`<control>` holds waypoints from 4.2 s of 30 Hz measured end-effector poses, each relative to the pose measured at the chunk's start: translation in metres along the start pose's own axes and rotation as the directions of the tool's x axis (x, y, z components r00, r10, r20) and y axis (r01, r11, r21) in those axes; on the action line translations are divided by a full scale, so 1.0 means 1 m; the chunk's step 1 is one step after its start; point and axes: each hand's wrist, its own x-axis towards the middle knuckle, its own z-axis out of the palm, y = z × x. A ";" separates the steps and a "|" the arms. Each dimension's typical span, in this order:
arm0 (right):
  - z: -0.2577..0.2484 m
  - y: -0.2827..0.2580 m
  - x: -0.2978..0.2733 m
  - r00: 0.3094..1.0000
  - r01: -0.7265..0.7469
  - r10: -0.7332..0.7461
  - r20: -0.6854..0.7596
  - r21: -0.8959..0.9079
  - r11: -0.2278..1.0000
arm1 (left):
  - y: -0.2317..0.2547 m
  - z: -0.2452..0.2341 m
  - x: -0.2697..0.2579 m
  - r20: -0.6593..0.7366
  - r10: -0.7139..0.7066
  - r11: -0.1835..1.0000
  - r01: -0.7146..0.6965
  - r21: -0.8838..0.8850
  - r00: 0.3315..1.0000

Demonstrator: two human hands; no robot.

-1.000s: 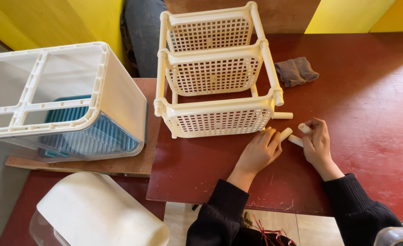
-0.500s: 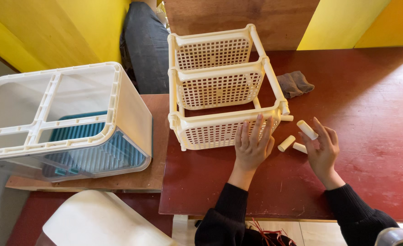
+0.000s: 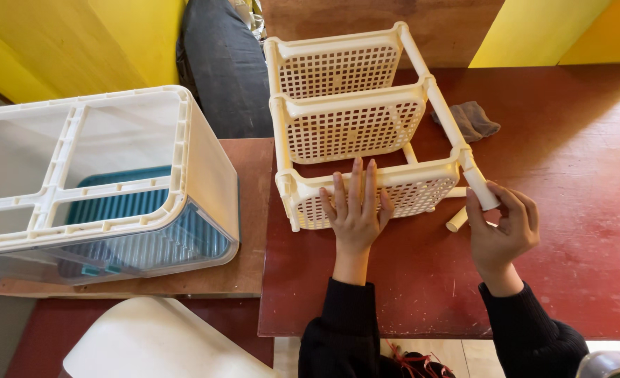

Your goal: The person wipes a white plastic basket with a cloth, then assembles a three-tier white plastic shelving unit by inserting rods into the basket frames. The person also handles a blue plastic tray and wipes it with the cloth.

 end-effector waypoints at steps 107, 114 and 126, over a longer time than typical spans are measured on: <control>0.012 0.097 0.005 0.656 0.076 0.176 0.734 -0.296 0.952 | 0.005 0.009 0.013 -0.015 0.045 0.995 -0.043 0.086 0.999; -0.003 0.068 0.012 0.643 -0.253 0.380 0.665 -0.284 0.925 | 0.013 0.014 0.002 0.042 0.171 0.973 -0.176 0.151 0.984; 0.019 0.060 -0.011 0.715 -0.305 0.405 0.570 -0.268 0.914 | 0.010 0.011 0.003 -0.006 0.093 0.992 -0.092 0.085 0.996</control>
